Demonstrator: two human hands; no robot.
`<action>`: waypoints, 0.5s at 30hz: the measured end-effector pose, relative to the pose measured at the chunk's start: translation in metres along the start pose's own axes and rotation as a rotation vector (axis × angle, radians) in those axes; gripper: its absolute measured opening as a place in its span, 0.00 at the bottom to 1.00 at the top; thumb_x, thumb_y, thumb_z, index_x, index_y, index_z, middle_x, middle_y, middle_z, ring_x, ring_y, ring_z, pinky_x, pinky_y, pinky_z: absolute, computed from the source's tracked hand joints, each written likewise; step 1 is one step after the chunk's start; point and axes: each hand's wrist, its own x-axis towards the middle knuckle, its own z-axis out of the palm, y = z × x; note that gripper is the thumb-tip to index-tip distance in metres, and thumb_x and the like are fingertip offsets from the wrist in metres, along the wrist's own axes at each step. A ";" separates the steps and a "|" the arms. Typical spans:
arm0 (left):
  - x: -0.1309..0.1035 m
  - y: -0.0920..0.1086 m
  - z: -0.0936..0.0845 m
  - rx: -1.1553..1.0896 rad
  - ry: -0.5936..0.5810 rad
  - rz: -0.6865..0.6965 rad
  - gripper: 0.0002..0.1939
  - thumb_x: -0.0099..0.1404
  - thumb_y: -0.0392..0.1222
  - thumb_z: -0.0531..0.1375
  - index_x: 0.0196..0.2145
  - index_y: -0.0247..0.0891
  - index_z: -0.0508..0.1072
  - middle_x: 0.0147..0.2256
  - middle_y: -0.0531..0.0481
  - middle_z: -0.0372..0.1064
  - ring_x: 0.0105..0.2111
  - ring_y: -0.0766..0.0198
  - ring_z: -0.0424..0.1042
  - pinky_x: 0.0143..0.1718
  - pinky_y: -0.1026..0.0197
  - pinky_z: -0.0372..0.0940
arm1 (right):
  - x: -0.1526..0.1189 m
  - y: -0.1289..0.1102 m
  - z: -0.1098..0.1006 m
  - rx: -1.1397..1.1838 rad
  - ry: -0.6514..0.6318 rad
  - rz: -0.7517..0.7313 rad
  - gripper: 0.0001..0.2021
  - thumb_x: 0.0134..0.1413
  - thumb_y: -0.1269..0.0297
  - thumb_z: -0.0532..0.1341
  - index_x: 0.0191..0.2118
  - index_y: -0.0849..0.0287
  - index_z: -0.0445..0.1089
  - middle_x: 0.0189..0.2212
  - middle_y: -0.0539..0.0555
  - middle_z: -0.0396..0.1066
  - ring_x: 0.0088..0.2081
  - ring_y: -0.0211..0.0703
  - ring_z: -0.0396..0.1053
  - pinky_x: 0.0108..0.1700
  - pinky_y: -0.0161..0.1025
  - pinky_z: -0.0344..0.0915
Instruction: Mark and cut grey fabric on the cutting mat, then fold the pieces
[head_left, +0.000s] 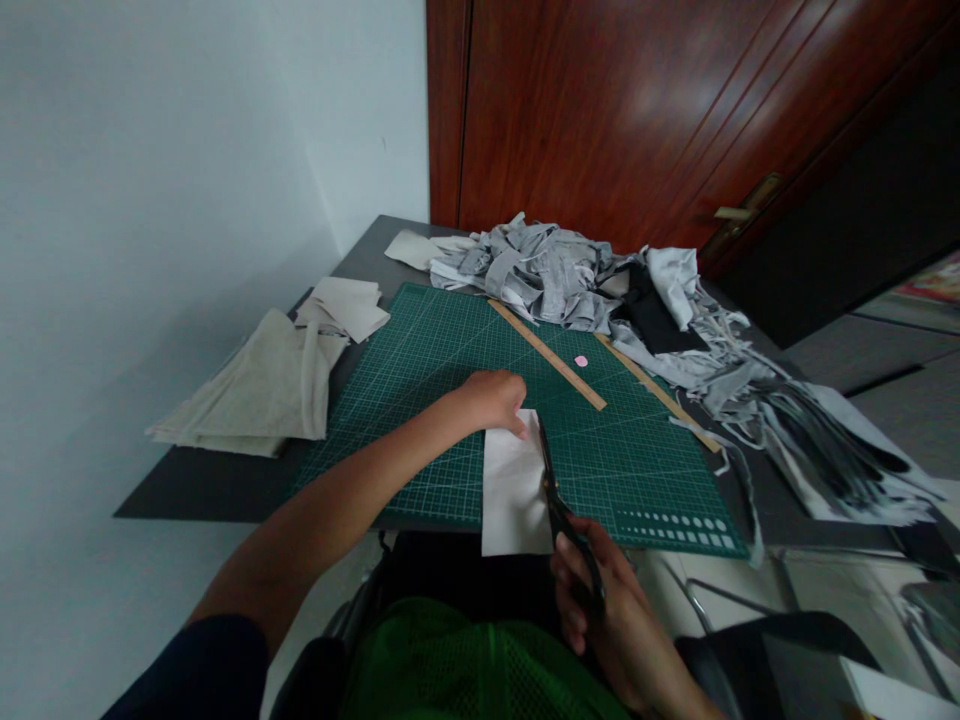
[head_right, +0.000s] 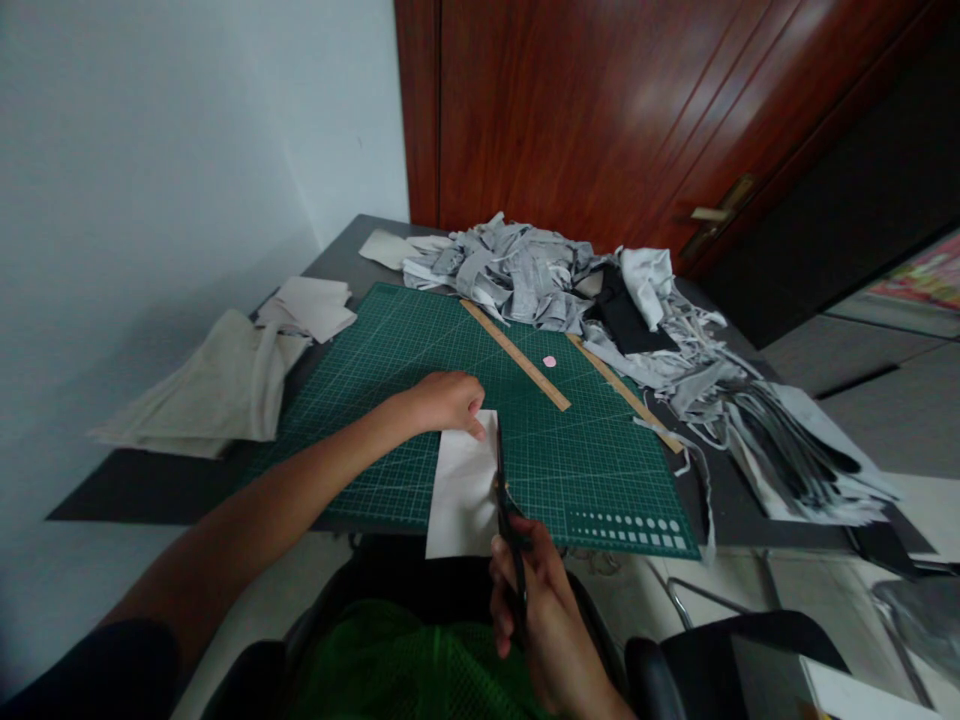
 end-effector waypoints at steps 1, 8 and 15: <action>0.000 0.000 0.000 0.002 -0.001 0.001 0.18 0.52 0.55 0.71 0.34 0.40 0.78 0.35 0.47 0.76 0.38 0.54 0.74 0.35 0.59 0.61 | 0.001 -0.001 0.000 -0.015 -0.012 -0.010 0.29 0.51 0.45 0.70 0.52 0.53 0.60 0.27 0.42 0.64 0.18 0.29 0.55 0.16 0.28 0.54; -0.001 0.002 -0.001 0.014 0.005 -0.001 0.17 0.52 0.54 0.71 0.32 0.39 0.77 0.34 0.47 0.76 0.37 0.55 0.74 0.32 0.60 0.59 | 0.007 -0.001 -0.001 -0.101 -0.030 -0.041 0.29 0.53 0.44 0.69 0.53 0.54 0.60 0.25 0.41 0.62 0.18 0.31 0.55 0.17 0.29 0.55; 0.000 -0.001 0.000 -0.020 0.004 0.008 0.18 0.51 0.55 0.71 0.31 0.39 0.77 0.33 0.47 0.76 0.36 0.56 0.74 0.32 0.60 0.59 | 0.007 0.000 -0.001 -0.143 -0.050 -0.075 0.26 0.57 0.44 0.66 0.53 0.53 0.60 0.24 0.41 0.61 0.19 0.32 0.56 0.18 0.30 0.57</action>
